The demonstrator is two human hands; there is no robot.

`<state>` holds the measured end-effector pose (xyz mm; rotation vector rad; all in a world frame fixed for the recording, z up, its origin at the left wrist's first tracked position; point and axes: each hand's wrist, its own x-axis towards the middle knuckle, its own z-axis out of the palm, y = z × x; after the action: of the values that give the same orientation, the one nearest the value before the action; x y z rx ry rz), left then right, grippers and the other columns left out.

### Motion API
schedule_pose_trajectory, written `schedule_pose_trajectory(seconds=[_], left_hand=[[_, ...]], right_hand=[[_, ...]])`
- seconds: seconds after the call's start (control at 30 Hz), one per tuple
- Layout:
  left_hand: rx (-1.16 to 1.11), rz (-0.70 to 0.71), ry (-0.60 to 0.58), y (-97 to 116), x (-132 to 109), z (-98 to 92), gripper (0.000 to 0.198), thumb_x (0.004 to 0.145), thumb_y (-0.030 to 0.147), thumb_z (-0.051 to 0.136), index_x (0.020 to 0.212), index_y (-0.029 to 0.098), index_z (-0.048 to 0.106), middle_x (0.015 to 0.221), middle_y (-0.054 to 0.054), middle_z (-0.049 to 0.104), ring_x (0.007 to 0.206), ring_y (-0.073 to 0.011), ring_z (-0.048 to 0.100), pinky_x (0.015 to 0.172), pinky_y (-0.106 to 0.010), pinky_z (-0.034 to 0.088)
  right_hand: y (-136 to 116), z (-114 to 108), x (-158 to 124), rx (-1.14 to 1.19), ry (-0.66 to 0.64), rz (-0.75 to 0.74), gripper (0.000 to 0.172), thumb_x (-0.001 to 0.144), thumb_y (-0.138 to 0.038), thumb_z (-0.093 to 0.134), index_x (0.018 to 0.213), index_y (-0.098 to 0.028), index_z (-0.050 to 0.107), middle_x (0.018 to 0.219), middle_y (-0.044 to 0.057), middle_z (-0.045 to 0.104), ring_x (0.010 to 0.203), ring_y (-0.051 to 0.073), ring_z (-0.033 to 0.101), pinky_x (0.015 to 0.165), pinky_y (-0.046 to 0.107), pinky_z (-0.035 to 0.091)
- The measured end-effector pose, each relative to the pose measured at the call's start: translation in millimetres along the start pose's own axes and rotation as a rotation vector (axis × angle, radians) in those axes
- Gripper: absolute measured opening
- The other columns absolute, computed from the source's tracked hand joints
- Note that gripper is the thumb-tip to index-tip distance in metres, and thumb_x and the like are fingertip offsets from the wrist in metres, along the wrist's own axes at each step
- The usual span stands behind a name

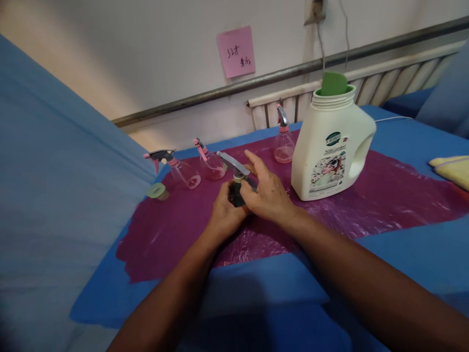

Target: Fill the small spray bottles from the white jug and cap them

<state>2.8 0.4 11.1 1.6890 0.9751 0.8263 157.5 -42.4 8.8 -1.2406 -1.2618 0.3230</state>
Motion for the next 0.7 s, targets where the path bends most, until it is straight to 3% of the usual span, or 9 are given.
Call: schedule_pose_trajectory(seconds=[0.1,0.23,0.3,0.43,0.6,0.7], left_hand=[[-0.005,0.042,-0.018,-3.5,-0.4,1.8,0.081,0.071,0.043,0.105,0.136,0.022,0.062,0.132,-0.011,0.077,0.116,-0.0297,0.074,0.104,-0.047,0.058],[-0.007,0.074,-0.028,-2.4,-2.1,3.3,0.076,0.073,0.043,0.105,0.133,0.023,0.064,0.131,-0.011,0.076,0.117,-0.0297,0.074,0.105,-0.047,0.059],[-0.022,0.052,-0.035,-0.5,-2.6,2.8,0.079,0.072,0.042,0.105,0.135,0.022,0.062,0.132,-0.011,0.076,0.117,-0.0299,0.075,0.104,-0.047,0.06],[-0.044,0.032,-0.052,-0.4,-2.4,1.5,0.081,0.071,0.041,0.106,0.136,0.023,0.06,0.131,-0.011,0.076,0.116,-0.0302,0.075,0.104,-0.047,0.06],[0.017,0.08,-0.04,-5.7,-1.9,1.6,0.075,0.074,0.041,0.104,0.136,0.023,0.064,0.136,-0.012,0.075,0.122,-0.0319,0.072,0.108,-0.05,0.057],[0.006,0.08,-0.051,-7.1,-1.7,1.6,0.08,0.074,0.043,0.105,0.139,0.022,0.062,0.137,-0.013,0.074,0.122,-0.0319,0.072,0.109,-0.05,0.057]], right_hand=[[3.5,0.0,0.5,-0.016,0.033,-0.084,0.079,0.091,-0.028,0.076,0.166,-0.026,0.05,0.145,0.014,0.074,0.134,0.03,0.072,0.121,0.058,0.057],[6.6,-1.1,2.0,-0.092,0.118,-0.08,0.071,0.088,-0.038,0.085,0.153,-0.026,0.06,0.122,0.009,0.076,0.115,0.03,0.075,0.115,0.058,0.06],[5.3,-1.9,1.0,-0.081,0.089,-0.06,0.07,0.091,-0.034,0.079,0.157,-0.026,0.057,0.123,0.01,0.077,0.119,0.03,0.075,0.115,0.058,0.06],[2.1,-1.8,-1.8,-0.037,-0.007,-0.089,0.08,0.093,-0.026,0.071,0.169,-0.027,0.046,0.146,0.013,0.073,0.14,0.031,0.069,0.124,0.058,0.054],[5.8,-2.0,-1.0,-0.12,0.114,-0.104,0.071,0.09,-0.036,0.082,0.156,-0.028,0.058,0.131,0.011,0.076,0.124,0.031,0.074,0.117,0.059,0.059],[6.3,-2.8,-1.3,-0.067,0.038,-0.116,0.075,0.094,-0.029,0.072,0.165,-0.029,0.049,0.136,0.011,0.076,0.128,0.03,0.074,0.119,0.058,0.058]])
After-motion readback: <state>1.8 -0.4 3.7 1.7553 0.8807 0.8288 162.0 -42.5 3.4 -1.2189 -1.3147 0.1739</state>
